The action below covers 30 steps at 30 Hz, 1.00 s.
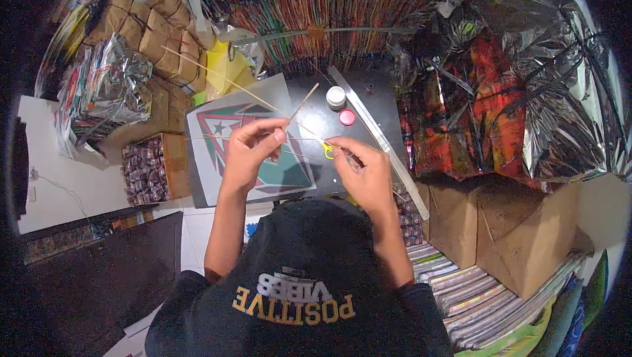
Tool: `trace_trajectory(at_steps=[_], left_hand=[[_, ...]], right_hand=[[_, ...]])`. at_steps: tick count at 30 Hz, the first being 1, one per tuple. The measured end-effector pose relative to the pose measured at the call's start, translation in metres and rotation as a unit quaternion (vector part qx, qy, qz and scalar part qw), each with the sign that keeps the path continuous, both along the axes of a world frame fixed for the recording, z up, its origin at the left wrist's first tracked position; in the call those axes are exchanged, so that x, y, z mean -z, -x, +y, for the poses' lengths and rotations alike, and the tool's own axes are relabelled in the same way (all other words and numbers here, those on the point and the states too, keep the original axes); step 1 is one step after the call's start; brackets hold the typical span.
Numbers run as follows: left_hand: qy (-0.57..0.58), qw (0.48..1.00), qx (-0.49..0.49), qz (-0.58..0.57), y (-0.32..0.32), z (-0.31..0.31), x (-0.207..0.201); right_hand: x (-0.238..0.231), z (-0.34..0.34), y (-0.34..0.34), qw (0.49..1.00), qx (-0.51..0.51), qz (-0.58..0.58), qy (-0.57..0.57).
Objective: The person assembles a kite frame by hand, aligning and tying thin wooden sticks together with string. They repeatedly adjust the sticks to form a cross shape and secure the joints with knots. The process involves handling the sticks and string without visible tools.
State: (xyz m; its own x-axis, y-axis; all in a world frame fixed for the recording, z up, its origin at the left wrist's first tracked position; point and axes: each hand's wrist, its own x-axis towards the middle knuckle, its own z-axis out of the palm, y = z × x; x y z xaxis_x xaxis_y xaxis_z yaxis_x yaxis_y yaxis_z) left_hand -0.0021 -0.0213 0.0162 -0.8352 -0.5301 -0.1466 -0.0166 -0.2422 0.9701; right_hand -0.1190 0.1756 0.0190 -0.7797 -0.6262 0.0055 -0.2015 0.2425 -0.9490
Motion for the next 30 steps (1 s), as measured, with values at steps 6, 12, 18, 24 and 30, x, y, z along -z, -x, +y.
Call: trace_trajectory(at_steps=[6, 12, 18, 24, 30], left_hand=[[-0.012, 1.0, -0.015, 0.008, 0.006, -0.004, -0.009], [-0.007, 1.0, -0.02, 0.007, 0.006, 0.0, -0.006], [-0.031, 0.999, 0.018, 0.012, 0.007, 0.013, -0.001], [-0.037, 0.999, 0.009, 0.009, 0.006, 0.013, -0.005], [-0.028, 0.998, -0.045, 0.015, 0.0, -0.006, -0.014]], right_hand=[[-0.003, 0.003, -0.003, 1.0, -0.017, -0.006, -0.009], [-0.01, 0.004, -0.006, 0.998, -0.039, -0.024, -0.033], [-0.022, -0.011, -0.011, 0.999, -0.044, 0.03, 0.014], [-0.02, -0.013, -0.012, 0.999, -0.031, 0.005, 0.016], [-0.025, -0.01, -0.009, 0.999, -0.031, 0.013, -0.004]])
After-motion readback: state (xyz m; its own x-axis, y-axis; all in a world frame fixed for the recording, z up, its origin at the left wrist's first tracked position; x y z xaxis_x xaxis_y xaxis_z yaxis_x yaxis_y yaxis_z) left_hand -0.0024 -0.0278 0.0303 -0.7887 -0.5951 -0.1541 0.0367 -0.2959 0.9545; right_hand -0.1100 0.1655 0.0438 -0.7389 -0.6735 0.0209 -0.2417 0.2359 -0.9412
